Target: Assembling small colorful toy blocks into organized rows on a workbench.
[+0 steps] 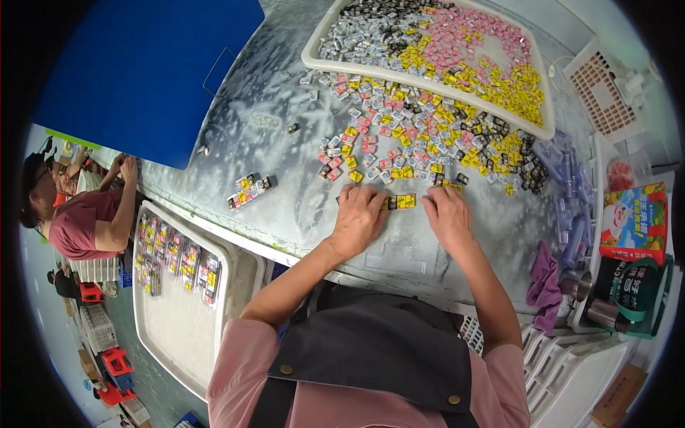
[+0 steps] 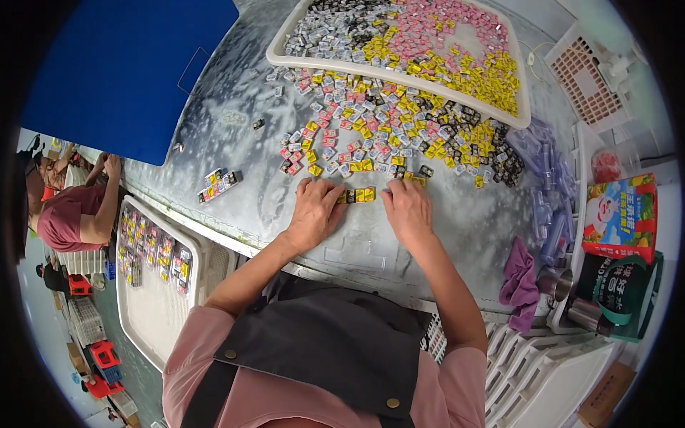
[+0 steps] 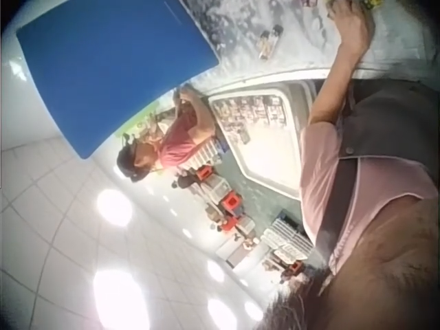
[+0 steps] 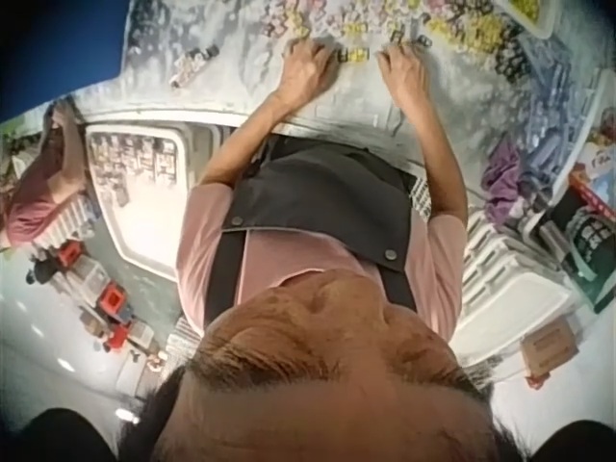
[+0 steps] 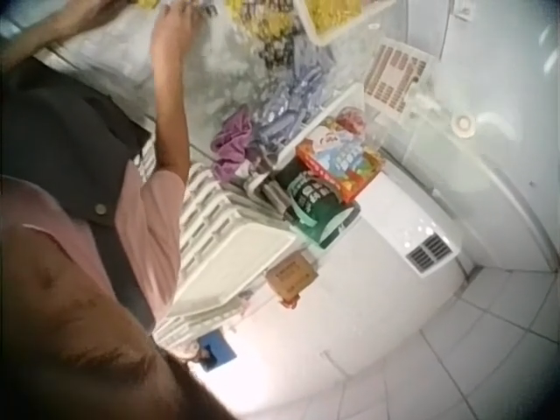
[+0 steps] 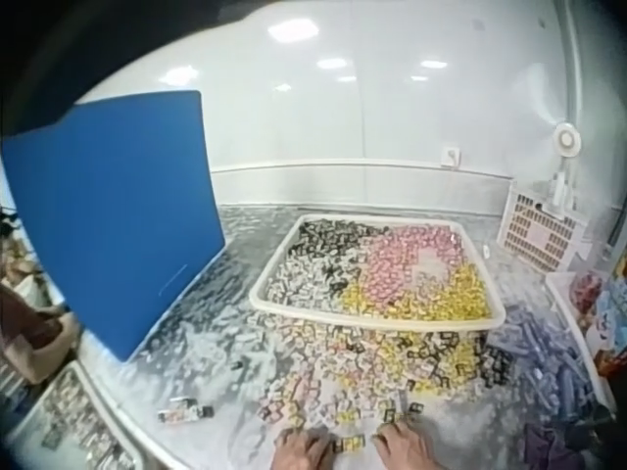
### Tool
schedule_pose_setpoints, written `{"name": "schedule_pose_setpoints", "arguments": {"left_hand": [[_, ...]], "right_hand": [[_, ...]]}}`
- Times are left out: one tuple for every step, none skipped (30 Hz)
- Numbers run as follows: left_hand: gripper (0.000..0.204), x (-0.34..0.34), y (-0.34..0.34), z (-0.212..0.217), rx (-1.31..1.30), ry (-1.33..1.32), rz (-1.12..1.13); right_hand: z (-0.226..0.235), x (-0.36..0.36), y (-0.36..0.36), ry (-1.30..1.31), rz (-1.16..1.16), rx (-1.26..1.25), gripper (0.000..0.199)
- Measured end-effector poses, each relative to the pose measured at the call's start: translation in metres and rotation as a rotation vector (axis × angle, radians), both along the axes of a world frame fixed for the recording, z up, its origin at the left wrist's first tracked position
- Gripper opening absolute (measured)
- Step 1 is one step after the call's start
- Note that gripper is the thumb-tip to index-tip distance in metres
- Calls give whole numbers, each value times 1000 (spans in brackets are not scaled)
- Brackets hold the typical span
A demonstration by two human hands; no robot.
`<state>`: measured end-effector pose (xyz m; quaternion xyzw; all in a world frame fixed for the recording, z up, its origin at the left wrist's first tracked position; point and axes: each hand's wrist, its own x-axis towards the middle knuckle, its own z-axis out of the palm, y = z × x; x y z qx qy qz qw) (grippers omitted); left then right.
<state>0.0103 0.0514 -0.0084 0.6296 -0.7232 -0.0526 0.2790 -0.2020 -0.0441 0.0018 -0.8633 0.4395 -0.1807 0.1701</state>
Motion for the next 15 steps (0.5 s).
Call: {"name": "schedule_pose_setpoints", "arguments": {"left_hand": [[39, 0, 0, 1, -1, -10, 1], [40, 0, 0, 2, -1, -19, 1], [40, 0, 0, 1, 0, -19, 7], [39, 1, -1, 1, -7, -35, 3], [39, 2, -1, 0, -14, -51, -2], [39, 2, -2, 0, -14, -49, -4], [39, 2, -3, -1, -5, -60, -5], [39, 2, -4, -1, 4, -71, -5], [39, 2, -5, -1, 3, -69, -8], [38, 3, -7, -1, 11, -64, -14], [37, 3, -7, -2, 19, -59, -20], [37, 4, -8, -2, 19, -61, -17], [36, 4, -8, -4, 0, -62, -22], [34, 5, -7, -4, -18, -63, -27], [34, 3, -8, -1, -19, -63, -28]], "right_hand": [[3, 5, 2, -16, -10, 76, 21], [7, 8, 4, -31, -22, 152, 24], [11, 7, 5, -31, -16, 153, 24], [15, 4, 6, -47, 39, 168, 27], [16, 3, 6, -64, 94, 184, 31], [16, 2, 6, -61, 92, 184, 31], [14, 2, 5, -70, 115, 167, 32], [12, 2, 4, -80, 137, 150, 33], [10, 3, 2, -78, 135, 149, 33], [7, 6, 1, -68, 140, 155, 33], [6, 7, -1, -58, 145, 160, 33], [9, 8, -3, -59, 148, 160, 33], [13, 7, -7, -37, 176, 198, 31], [15, 8, -10, -15, 204, 237, 29], [15, 8, -15, -15, 202, 237, 29]]}}
